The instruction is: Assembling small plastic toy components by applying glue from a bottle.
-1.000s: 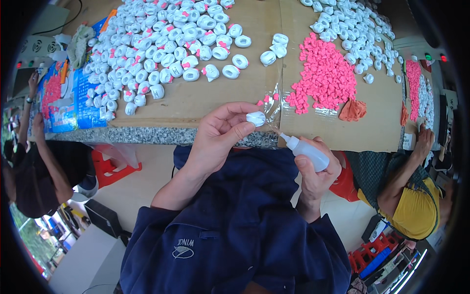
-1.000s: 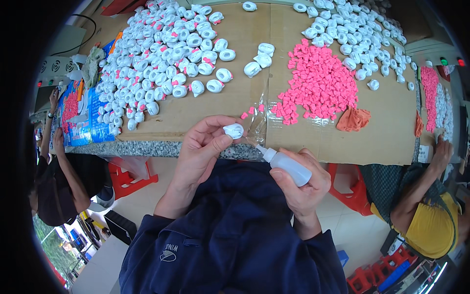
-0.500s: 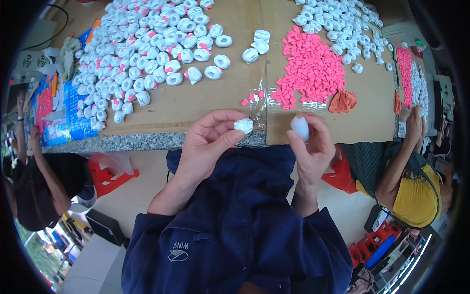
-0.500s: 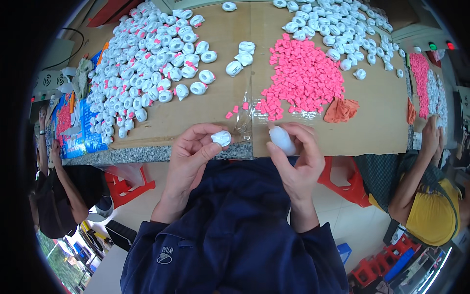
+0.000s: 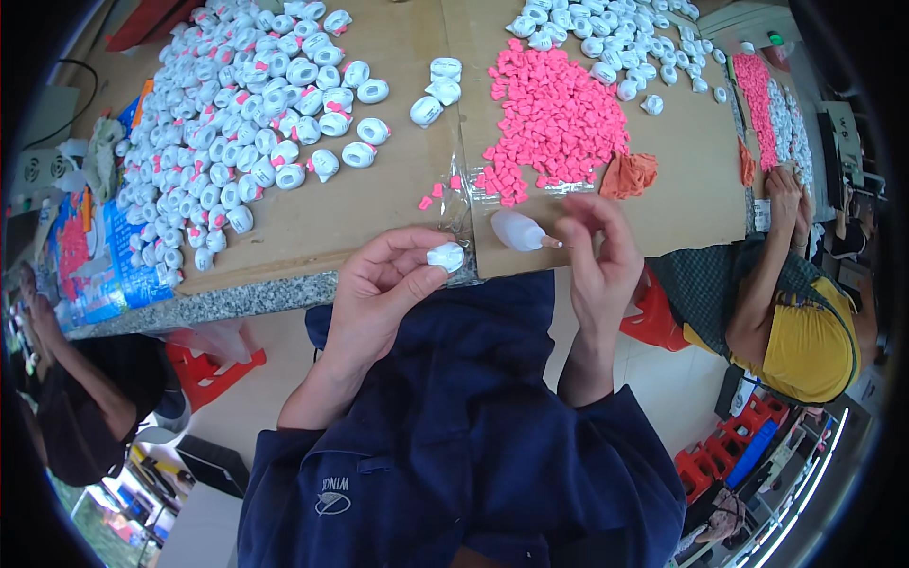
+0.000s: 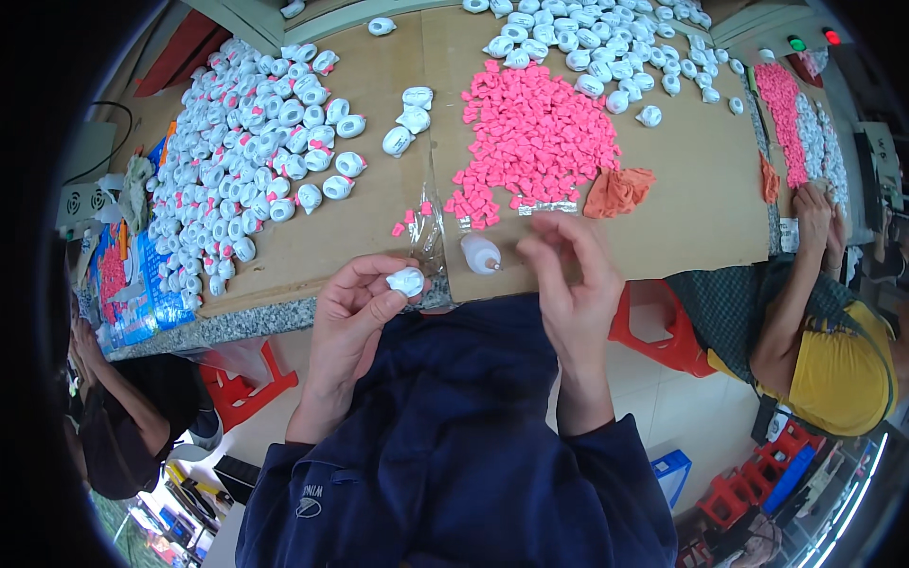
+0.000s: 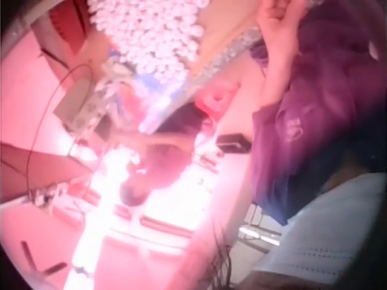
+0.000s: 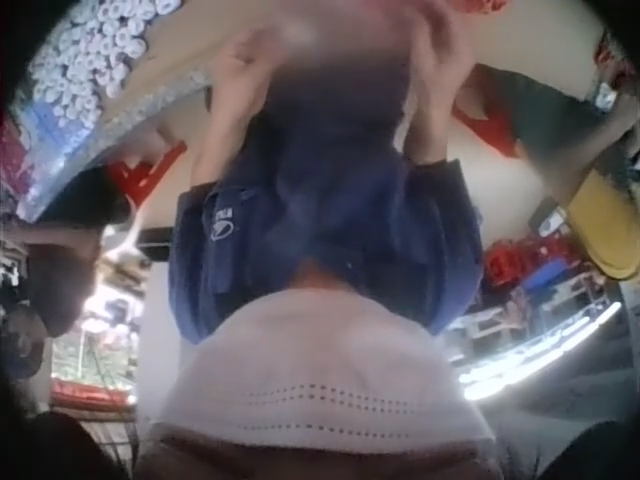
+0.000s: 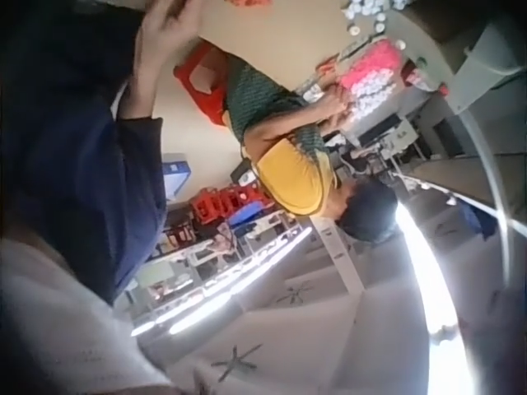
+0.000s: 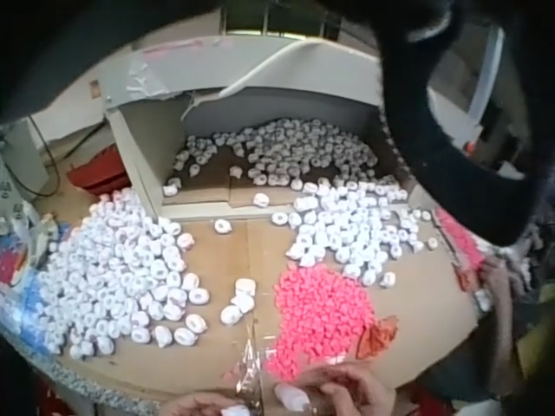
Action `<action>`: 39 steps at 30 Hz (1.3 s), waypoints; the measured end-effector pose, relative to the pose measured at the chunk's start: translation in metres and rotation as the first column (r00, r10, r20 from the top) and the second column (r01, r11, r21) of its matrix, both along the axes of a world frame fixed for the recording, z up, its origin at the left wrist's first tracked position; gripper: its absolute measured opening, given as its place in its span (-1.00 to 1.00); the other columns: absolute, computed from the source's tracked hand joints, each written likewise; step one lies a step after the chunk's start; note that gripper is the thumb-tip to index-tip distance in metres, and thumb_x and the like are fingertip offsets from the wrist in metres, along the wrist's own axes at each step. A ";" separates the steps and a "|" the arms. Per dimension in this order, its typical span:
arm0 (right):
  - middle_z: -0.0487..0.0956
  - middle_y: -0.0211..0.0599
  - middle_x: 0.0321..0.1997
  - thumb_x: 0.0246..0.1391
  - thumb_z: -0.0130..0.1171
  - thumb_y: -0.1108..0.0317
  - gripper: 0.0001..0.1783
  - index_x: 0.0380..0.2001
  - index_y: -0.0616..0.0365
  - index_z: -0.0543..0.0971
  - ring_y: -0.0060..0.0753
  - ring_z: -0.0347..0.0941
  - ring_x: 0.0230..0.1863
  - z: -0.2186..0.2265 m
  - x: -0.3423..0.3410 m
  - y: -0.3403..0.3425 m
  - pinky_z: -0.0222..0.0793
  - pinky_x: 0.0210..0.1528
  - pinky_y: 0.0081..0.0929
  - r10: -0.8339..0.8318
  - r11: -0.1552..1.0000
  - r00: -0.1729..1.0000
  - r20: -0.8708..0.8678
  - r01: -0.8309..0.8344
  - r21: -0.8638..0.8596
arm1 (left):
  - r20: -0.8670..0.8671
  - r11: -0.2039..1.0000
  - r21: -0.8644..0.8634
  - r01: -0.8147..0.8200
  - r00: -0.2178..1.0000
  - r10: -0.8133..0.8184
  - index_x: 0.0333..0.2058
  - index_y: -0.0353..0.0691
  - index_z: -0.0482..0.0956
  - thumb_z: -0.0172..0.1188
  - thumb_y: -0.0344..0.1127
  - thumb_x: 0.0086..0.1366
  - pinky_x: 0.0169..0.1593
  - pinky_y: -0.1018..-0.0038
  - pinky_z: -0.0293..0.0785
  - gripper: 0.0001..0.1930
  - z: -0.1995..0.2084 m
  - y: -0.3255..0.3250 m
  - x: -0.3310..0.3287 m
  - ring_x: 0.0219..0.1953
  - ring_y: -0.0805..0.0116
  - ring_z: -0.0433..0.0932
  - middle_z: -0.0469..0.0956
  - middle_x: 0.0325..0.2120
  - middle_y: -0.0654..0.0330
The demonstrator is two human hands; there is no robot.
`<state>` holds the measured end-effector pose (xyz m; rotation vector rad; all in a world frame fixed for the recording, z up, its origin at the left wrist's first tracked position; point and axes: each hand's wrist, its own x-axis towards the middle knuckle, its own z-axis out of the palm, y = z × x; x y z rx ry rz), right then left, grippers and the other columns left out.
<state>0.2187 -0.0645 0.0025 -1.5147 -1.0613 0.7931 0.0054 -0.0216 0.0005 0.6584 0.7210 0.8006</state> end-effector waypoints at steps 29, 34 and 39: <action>0.54 -0.18 -0.40 -0.16 0.16 0.68 -0.82 -0.39 0.32 0.55 -0.37 0.46 -0.39 0.021 -0.048 -0.021 0.35 -0.33 -0.56 0.078 0.980 0.883 0.463 -0.152 0.124 | -0.199 0.927 0.373 0.050 0.980 0.027 -0.23 -0.43 0.45 0.19 -0.67 0.03 -0.04 0.45 0.45 -0.72 -0.003 -0.017 0.017 -0.15 0.33 0.49 0.46 -0.21 0.03; 0.55 -0.26 -0.43 -0.19 0.23 0.63 -0.83 -0.41 0.32 0.56 -0.53 0.45 -0.39 0.030 -0.043 -0.022 0.33 -0.36 -0.62 0.170 0.974 0.979 0.112 -0.149 -0.172 | -0.285 0.847 0.515 0.132 0.958 0.024 -0.28 -0.41 0.50 0.19 -0.68 0.02 -0.07 0.49 0.46 -0.77 -0.006 -0.015 0.010 -0.17 0.34 0.50 0.46 -0.21 0.00; 0.54 -0.30 -0.46 -0.21 0.26 0.61 -0.85 -0.46 0.31 0.57 -0.58 0.42 -0.42 0.021 -0.029 -0.022 0.29 -0.39 -0.66 0.237 0.963 0.968 -0.080 -0.245 -0.112 | -0.060 0.945 0.304 0.118 0.993 -0.105 -0.30 -0.37 0.54 0.22 -0.64 0.01 -0.07 0.53 0.47 -0.78 -0.008 -0.016 0.009 -0.18 0.37 0.52 0.50 -0.25 0.08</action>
